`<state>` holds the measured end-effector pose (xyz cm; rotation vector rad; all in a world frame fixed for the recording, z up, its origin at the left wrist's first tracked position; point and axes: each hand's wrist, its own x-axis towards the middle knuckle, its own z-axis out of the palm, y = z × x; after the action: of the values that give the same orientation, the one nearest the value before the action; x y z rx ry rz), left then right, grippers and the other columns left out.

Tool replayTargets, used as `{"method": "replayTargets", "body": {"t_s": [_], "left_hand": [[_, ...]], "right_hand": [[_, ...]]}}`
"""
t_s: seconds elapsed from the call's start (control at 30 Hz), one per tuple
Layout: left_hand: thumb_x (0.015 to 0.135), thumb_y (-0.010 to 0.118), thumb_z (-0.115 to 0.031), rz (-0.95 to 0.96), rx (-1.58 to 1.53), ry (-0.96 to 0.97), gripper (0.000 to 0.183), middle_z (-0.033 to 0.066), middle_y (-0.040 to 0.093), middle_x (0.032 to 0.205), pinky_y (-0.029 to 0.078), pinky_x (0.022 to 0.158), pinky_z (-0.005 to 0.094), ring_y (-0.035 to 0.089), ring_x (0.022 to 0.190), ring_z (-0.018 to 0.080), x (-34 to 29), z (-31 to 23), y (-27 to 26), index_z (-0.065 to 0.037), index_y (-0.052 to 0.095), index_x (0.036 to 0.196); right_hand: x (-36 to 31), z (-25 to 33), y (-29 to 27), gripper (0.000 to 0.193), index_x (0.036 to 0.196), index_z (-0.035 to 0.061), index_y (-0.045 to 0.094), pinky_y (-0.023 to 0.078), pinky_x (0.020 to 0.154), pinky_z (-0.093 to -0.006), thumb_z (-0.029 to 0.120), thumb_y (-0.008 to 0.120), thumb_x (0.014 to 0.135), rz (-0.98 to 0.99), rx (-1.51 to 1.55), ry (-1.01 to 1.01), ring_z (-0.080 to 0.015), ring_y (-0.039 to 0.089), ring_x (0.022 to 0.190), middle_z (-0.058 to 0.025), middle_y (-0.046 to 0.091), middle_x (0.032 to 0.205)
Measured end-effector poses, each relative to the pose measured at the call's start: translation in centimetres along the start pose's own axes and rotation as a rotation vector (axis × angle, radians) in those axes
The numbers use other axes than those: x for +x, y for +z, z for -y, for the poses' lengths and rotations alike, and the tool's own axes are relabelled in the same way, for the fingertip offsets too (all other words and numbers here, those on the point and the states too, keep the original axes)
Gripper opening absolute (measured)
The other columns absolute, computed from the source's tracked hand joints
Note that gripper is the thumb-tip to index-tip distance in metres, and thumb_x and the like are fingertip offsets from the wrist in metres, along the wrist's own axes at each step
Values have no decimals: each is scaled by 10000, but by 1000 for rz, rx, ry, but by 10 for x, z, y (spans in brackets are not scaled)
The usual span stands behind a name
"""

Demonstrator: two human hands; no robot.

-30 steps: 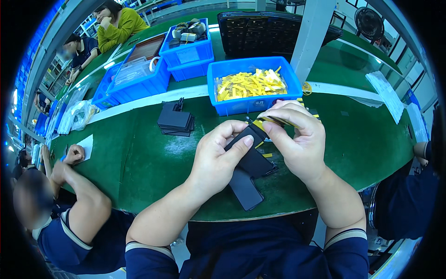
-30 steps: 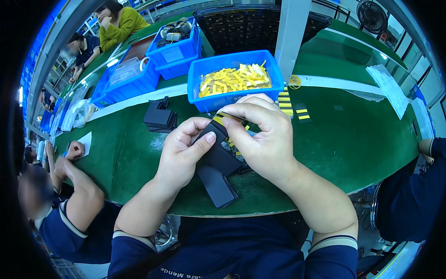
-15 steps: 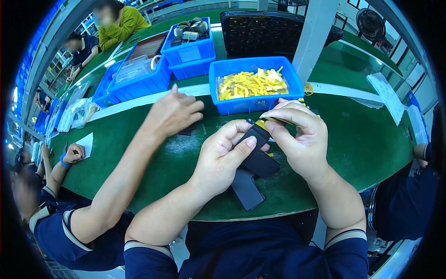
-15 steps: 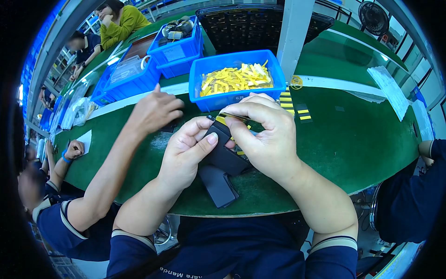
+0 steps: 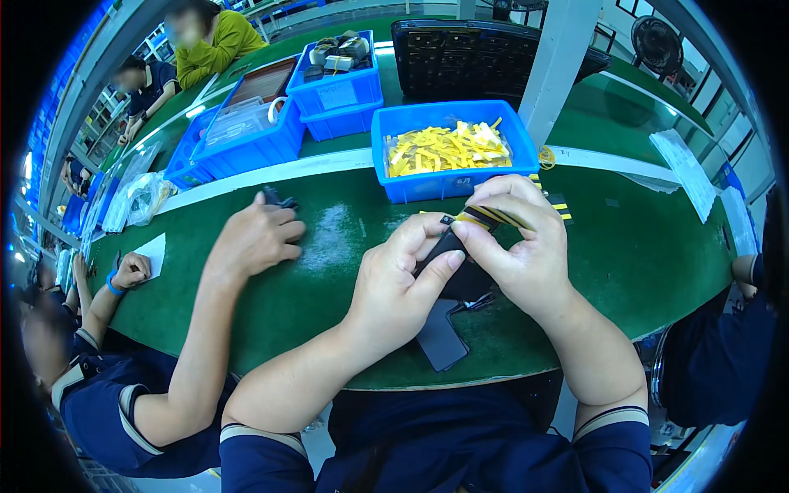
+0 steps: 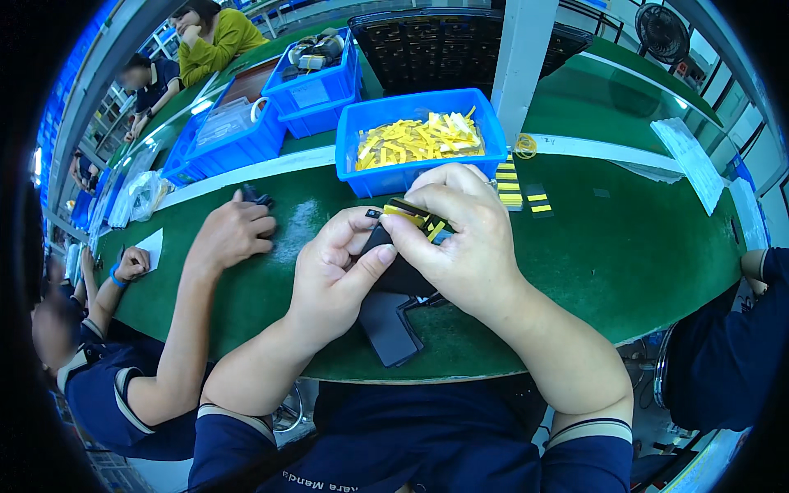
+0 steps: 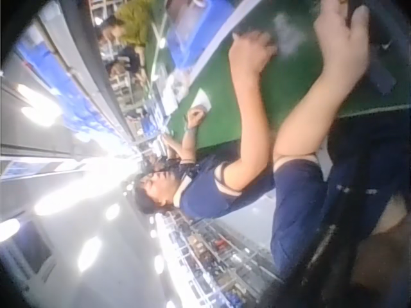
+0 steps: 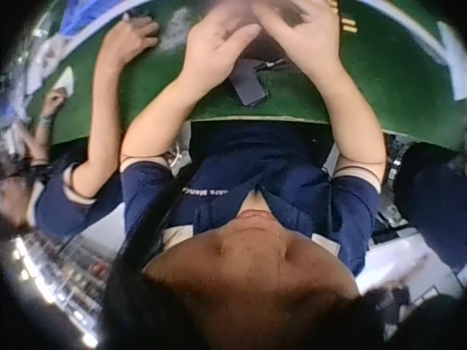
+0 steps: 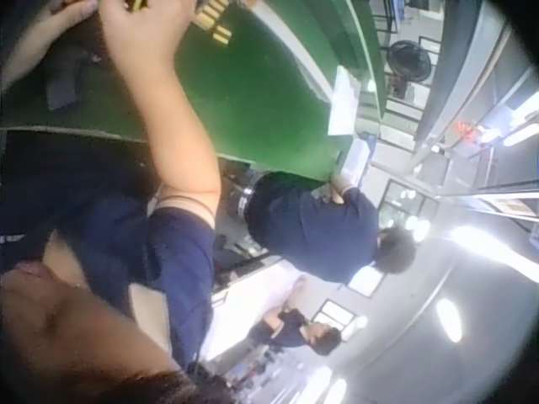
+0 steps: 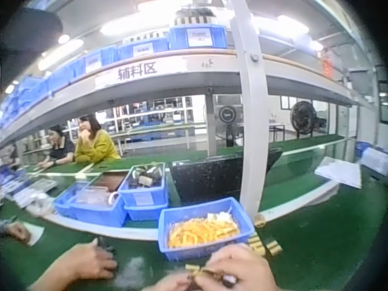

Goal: The person repeatedly picks up small black rectangular components and yellow strips from a blue bin, then aligns and presses the strips onto the components by hand. The person stacks the finished units on the green workbench. Other workers are visible in the background at adjacent stations.

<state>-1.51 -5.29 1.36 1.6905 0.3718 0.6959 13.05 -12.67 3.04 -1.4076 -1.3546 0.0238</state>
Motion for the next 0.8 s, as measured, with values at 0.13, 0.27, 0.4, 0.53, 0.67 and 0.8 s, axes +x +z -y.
{"method": "replayTargets", "body": {"t_s": [0.13,0.27,0.4,0.53,0.67,0.8], "left_hand": [[897,531,-28,-26,6,55,213,74,623,977,442,787,215,570,895,84,-1,3,-5,6,466,1098],[902,517,-28,-26,-144,22,206,98,621,995,454,814,235,586,918,117,1,0,-6,14,462,1096],[915,493,-44,-18,-358,-9,182,107,618,1003,460,824,250,590,929,130,5,0,-5,17,473,1085],[916,497,-65,18,-294,-41,172,104,625,977,478,810,269,606,887,141,8,-1,-11,14,493,1069],[905,517,-69,119,-313,-124,169,105,632,953,495,790,292,619,845,153,10,-3,-18,12,503,1053],[887,545,-58,154,-363,-68,137,107,628,982,484,812,294,609,878,160,9,-2,-18,-12,524,1014]], "right_hand": [[1,5,-2,145,797,3,644,442,735,-348,71,704,684,42,27,50,-245,565,838,-105,598,879],[7,-1,-11,135,785,5,634,447,759,-353,24,688,663,149,-51,-188,-262,566,855,-102,595,893],[9,2,-13,164,763,9,624,454,777,-358,13,708,622,81,-160,-253,-275,575,897,-93,606,917],[14,5,-18,186,772,20,633,460,809,-368,16,723,608,61,-210,-390,-280,579,941,-86,622,947],[21,-1,-30,203,795,29,650,462,837,-374,6,716,605,150,-166,-379,-290,579,957,-80,627,968],[19,-7,-27,105,799,-23,624,466,781,-297,18,686,725,-169,202,75,-200,608,859,-97,628,922]]}}
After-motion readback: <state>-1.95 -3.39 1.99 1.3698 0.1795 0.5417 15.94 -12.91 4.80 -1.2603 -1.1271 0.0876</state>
